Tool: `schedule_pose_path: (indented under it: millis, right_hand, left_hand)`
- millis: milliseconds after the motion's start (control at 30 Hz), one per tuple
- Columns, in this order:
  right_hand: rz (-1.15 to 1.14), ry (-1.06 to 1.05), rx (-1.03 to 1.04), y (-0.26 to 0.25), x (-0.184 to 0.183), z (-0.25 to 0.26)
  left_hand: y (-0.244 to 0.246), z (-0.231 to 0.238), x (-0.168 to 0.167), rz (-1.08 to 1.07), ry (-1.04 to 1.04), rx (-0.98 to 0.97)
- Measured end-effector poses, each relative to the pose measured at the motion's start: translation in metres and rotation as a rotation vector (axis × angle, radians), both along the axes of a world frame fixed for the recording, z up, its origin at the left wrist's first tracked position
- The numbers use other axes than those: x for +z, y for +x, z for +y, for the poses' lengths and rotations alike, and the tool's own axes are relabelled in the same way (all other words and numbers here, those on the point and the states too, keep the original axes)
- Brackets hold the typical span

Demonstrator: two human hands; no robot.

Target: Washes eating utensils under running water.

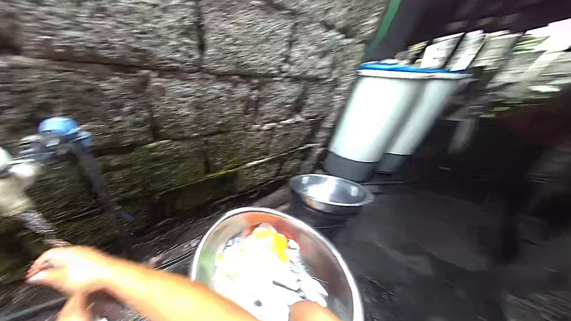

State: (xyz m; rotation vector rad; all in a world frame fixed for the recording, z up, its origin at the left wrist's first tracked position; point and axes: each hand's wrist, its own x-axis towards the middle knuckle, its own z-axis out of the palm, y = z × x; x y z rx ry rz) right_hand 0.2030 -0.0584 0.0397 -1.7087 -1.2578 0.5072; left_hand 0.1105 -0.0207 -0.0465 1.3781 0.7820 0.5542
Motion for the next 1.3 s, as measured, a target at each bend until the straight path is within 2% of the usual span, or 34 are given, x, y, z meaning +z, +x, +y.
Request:
schedule_pose_path:
  millis: [33,67,167,233,300,400,467,500,533,567,667,733,767,833,900,1067,1100,1200,1300]
  right_hand:
    - [0.037,-0.016,0.038,0.004,0.003,-0.001]
    - [0.087,-0.03,0.057,0.008,0.005,-0.001]
    - [0.273,0.025,0.024,0.015,0.005,-0.001]
    - [0.415,0.02,0.055,0.018,0.004,-0.001]
    - [0.462,-0.052,0.135,0.02,0.005,-0.003]
    - [0.264,-0.082,0.192,0.025,0.009,-0.005]
    - [-0.023,-0.046,0.091,0.024,0.013,-0.007]
    - [-0.117,-0.008,0.038,0.022,0.014,-0.007]
    - [-0.117,0.053,0.011,0.021,0.012,-0.006]
    - [-0.015,0.055,0.014,0.019,0.012,-0.008]
    - [0.456,-0.119,0.118,0.02,0.003,-0.014]
    - [0.526,-0.229,0.166,0.025,0.0,-0.016]
    - [0.404,-0.282,0.162,0.027,0.003,-0.015]
    - [0.013,-0.413,0.148,0.026,0.02,-0.01]
    - [-0.195,-0.484,0.157,0.023,0.032,-0.002]
    - [-0.014,-0.453,0.326,0.027,0.049,0.002]
    - [-0.086,-0.486,0.346,0.028,0.056,0.002]
    - [-0.49,-0.533,0.342,0.029,0.064,0.006]
    - [-0.647,-0.577,0.281,0.025,0.061,0.01]
  left_hand:
    - [0.0,-0.019,0.024,-0.034,-0.155,0.075]
    - [0.002,-0.025,0.03,-0.11,-0.22,0.087]
    - [0.0,-0.01,0.012,-0.378,-0.283,-0.165]
    - [-0.004,-0.007,0.008,-0.357,-0.249,-0.254]
    - [-0.009,-0.007,0.009,-0.291,-0.222,-0.322]
    - [-0.015,-0.005,0.009,-0.302,-0.275,-0.385]
    - [-0.018,-0.002,0.011,-0.327,-0.326,-0.401]
    - [-0.02,-0.002,0.012,-0.331,-0.342,-0.398]
    - [-0.021,-0.001,0.012,-0.337,-0.347,-0.397]
    - [-0.021,0.001,0.011,-0.348,-0.344,-0.411]
    - [-0.023,0.004,0.006,-0.354,-0.339,-0.469]
    - [-0.024,0.004,0.005,-0.347,-0.362,-0.48]
    - [-0.023,0.002,0.005,-0.349,-0.368,-0.474]
    - [-0.02,-0.002,0.004,-0.345,-0.372,-0.433]
    - [-0.017,-0.005,0.004,-0.335,-0.352,-0.381]
    - [-0.012,0.005,0.0,-0.373,-0.363,-0.299]
    - [-0.013,0.007,-0.001,-0.346,-0.344,-0.297]
    - [-0.014,0.006,0.001,-0.274,-0.324,-0.311]
    - [-0.011,0.0,0.005,-0.292,-0.382,-0.321]
